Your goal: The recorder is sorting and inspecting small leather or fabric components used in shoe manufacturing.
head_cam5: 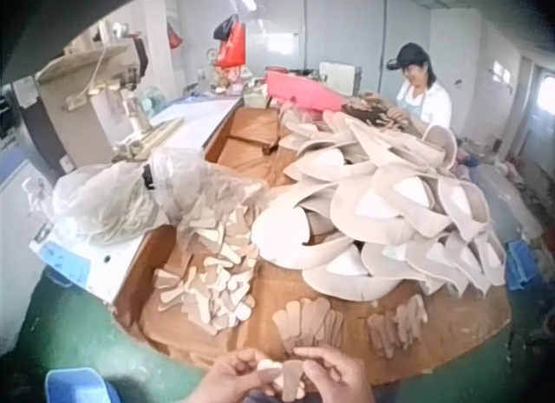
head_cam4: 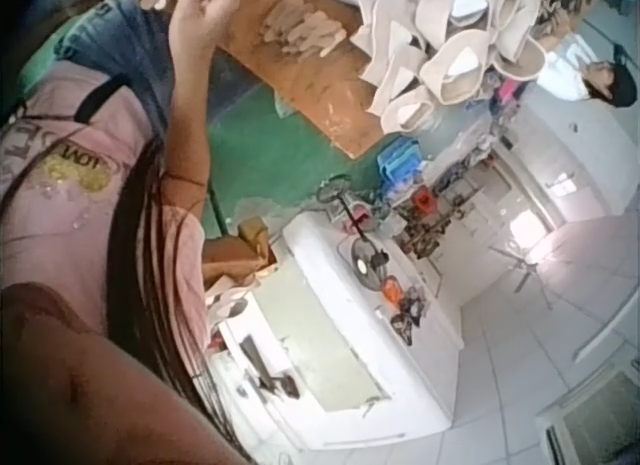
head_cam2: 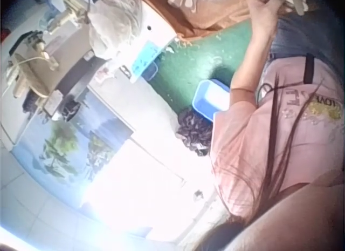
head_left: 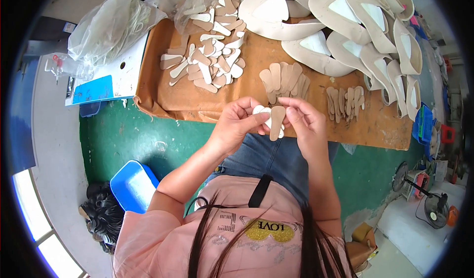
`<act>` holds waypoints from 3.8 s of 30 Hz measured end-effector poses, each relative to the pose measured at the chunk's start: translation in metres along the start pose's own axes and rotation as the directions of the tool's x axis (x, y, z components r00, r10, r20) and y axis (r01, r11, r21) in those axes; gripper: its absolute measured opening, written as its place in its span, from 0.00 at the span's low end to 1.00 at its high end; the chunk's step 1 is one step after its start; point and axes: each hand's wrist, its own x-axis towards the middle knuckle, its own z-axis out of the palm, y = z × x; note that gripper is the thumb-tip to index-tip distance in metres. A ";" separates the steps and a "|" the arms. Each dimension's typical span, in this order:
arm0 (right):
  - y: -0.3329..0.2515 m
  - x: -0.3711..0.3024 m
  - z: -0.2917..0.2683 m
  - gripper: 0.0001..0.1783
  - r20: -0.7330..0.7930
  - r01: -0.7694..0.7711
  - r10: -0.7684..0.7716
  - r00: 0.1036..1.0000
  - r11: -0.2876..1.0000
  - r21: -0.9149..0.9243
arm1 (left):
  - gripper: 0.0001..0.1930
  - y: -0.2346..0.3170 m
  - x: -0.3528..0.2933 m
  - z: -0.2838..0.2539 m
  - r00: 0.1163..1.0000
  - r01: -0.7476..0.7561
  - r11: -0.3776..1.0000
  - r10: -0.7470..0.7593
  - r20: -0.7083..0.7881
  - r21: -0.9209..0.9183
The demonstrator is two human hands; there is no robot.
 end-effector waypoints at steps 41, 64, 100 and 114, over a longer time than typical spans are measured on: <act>-0.010 0.013 -0.111 0.06 -0.430 0.064 -0.629 0.647 0.607 -0.792 | 0.07 -0.008 0.013 0.005 0.995 -0.091 0.996 0.091 0.045 -0.002; 0.009 -0.004 -0.029 0.06 -0.056 -0.088 0.100 0.993 0.978 0.187 | 0.03 -0.009 0.008 0.009 0.995 -0.104 0.982 0.102 0.023 0.160; 0.007 0.046 -0.030 0.10 -0.199 0.024 -0.032 0.979 0.999 -0.044 | 0.15 -0.006 0.017 0.012 0.977 -0.189 0.936 0.210 -0.040 0.298; 0.005 0.048 -0.034 0.09 -0.240 0.035 -0.053 0.969 0.996 -0.076 | 0.17 -0.007 0.019 0.010 0.974 -0.203 0.935 0.224 -0.042 0.290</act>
